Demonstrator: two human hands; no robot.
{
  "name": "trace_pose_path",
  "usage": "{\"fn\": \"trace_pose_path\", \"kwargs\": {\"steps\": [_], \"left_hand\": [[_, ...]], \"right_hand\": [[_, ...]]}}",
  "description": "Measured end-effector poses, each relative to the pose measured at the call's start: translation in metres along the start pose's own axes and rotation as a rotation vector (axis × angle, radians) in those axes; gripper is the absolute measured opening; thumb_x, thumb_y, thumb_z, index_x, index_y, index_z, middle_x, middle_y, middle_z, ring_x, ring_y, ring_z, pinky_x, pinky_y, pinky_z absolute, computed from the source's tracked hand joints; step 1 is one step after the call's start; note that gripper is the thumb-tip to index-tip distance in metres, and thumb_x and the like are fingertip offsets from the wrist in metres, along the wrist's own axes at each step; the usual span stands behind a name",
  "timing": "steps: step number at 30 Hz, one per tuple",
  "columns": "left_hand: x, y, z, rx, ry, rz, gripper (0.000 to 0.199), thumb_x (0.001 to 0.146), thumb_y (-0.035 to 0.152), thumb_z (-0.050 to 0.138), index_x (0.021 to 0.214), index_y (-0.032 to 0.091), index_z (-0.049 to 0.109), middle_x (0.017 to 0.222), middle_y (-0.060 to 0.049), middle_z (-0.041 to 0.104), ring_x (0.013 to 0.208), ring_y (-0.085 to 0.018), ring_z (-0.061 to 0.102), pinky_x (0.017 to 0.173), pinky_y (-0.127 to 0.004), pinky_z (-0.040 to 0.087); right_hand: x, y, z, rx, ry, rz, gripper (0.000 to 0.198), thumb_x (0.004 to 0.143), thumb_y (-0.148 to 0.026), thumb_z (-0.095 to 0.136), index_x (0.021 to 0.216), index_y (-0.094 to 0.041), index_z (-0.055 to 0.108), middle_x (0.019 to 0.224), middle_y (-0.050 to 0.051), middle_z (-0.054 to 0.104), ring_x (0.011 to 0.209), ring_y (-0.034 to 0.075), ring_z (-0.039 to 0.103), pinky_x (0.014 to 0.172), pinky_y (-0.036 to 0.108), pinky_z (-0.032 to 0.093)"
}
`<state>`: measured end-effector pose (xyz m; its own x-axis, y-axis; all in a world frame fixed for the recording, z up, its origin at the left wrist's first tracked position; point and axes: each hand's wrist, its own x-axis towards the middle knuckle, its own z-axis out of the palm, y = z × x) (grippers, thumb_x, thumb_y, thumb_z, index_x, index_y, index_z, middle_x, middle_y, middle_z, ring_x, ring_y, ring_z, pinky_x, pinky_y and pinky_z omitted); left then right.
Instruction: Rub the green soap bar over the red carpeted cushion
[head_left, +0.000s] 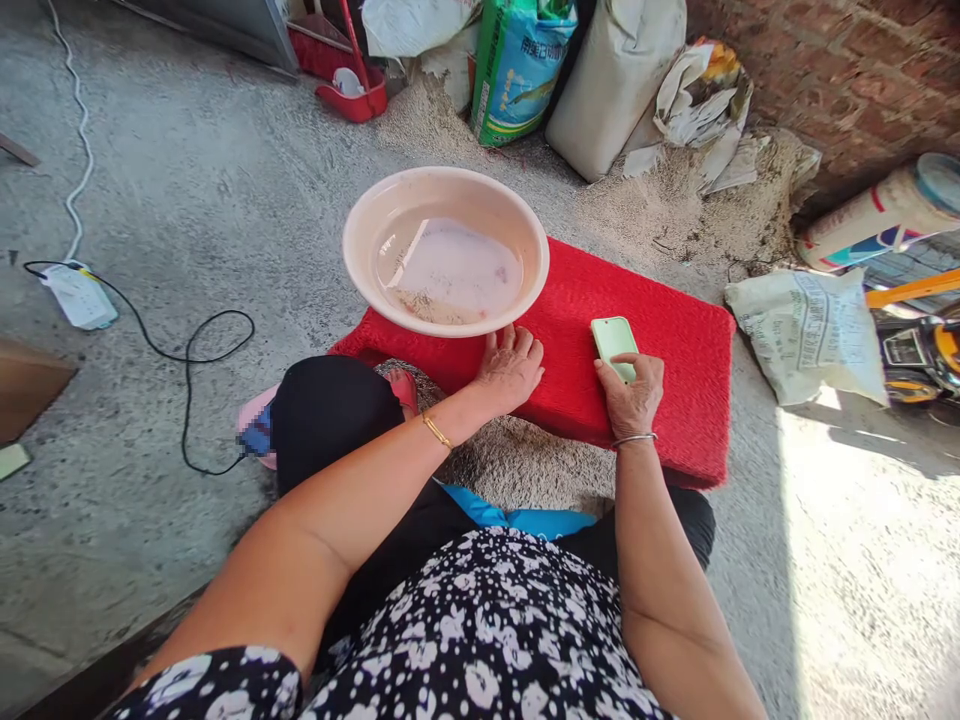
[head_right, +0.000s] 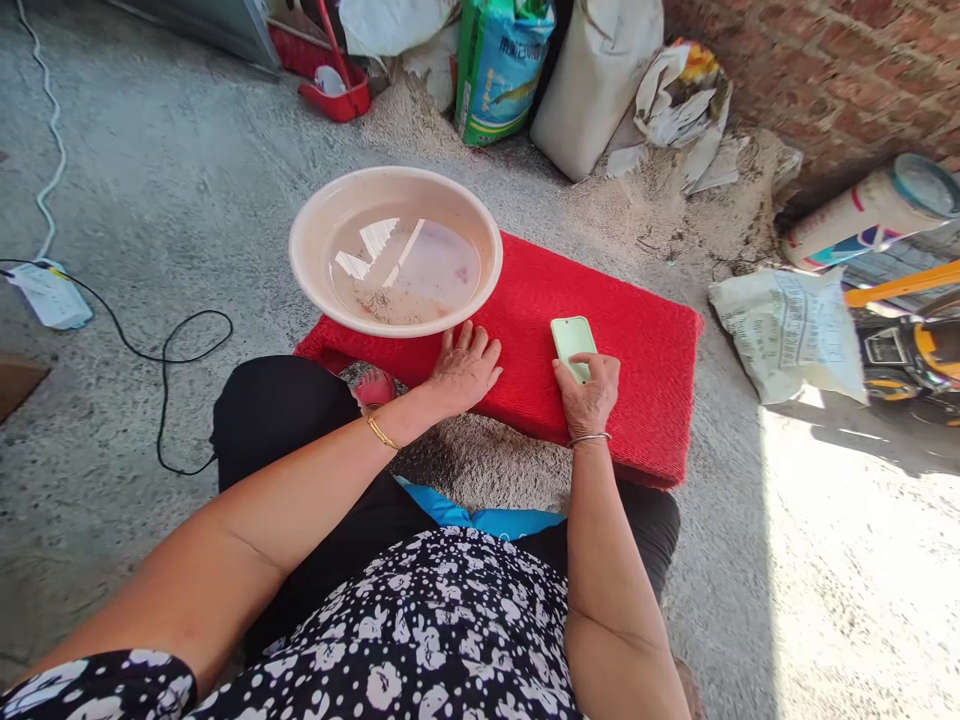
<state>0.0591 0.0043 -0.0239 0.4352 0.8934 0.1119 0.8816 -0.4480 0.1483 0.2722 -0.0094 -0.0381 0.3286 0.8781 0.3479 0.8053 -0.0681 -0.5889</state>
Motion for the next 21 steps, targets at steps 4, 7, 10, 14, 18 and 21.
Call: {"fn": "trace_pose_path", "kwargs": {"steps": [4,7,10,14,18,21], "left_hand": [[-0.0013,0.0005,-0.0023,0.0,-0.009,0.005,0.045,0.094,0.035,0.041,0.131,0.012,0.05,0.137,-0.02,0.045,0.133,-0.039,0.033,0.108,-0.059,0.023],[-0.0031,0.0008,-0.0028,0.007,-0.012,0.016,0.045,0.093,0.034,0.041,0.131,0.011,0.05,0.137,-0.021,0.046,0.132,-0.04,0.034,0.108,-0.059,0.023],[-0.0047,0.0009,-0.0021,0.003,-0.003,0.026,0.045,0.094,0.034,0.041,0.131,0.011,0.05,0.136,-0.021,0.046,0.132,-0.04,0.034,0.108,-0.06,0.023],[-0.0052,0.0009,-0.0013,-0.024,0.0,0.018,0.043,0.094,0.034,0.042,0.131,0.012,0.05,0.137,-0.02,0.046,0.133,-0.039,0.033,0.109,-0.059,0.021],[-0.005,0.0008,-0.0012,0.011,-0.003,0.023,0.044,0.095,0.034,0.04,0.131,0.012,0.049,0.137,-0.02,0.046,0.134,-0.038,0.033,0.109,-0.058,0.023],[-0.0051,0.0004,-0.0012,0.004,0.003,0.028,0.044,0.095,0.034,0.04,0.131,0.012,0.049,0.137,-0.02,0.046,0.133,-0.038,0.033,0.108,-0.058,0.023]], "right_hand": [[0.0003,-0.0001,0.0001,-0.022,0.0,-0.002,0.028,0.073,-0.049,0.064,0.081,-0.023,0.061,0.091,0.003,0.053,0.095,0.021,0.051,0.083,0.035,0.04],[0.0003,-0.0001,0.0002,-0.018,0.008,-0.002,0.028,0.073,-0.05,0.064,0.08,-0.023,0.061,0.09,0.003,0.053,0.094,0.021,0.051,0.082,0.035,0.04],[0.0004,0.0003,0.0002,-0.008,0.014,-0.003,0.028,0.074,-0.05,0.064,0.08,-0.022,0.061,0.09,0.003,0.053,0.095,0.022,0.051,0.083,0.035,0.04],[0.001,0.0008,-0.0002,-0.018,0.0,-0.003,0.029,0.074,-0.05,0.063,0.081,-0.023,0.061,0.09,0.003,0.052,0.094,0.022,0.05,0.083,0.035,0.04],[0.0009,0.0004,-0.0009,-0.017,-0.009,0.007,0.029,0.074,-0.05,0.063,0.082,-0.022,0.061,0.091,0.003,0.051,0.094,0.022,0.05,0.082,0.036,0.04],[0.0002,0.0,-0.0011,-0.018,-0.012,0.006,0.029,0.075,-0.049,0.063,0.083,-0.022,0.062,0.091,0.003,0.051,0.095,0.022,0.05,0.083,0.035,0.04]]}}
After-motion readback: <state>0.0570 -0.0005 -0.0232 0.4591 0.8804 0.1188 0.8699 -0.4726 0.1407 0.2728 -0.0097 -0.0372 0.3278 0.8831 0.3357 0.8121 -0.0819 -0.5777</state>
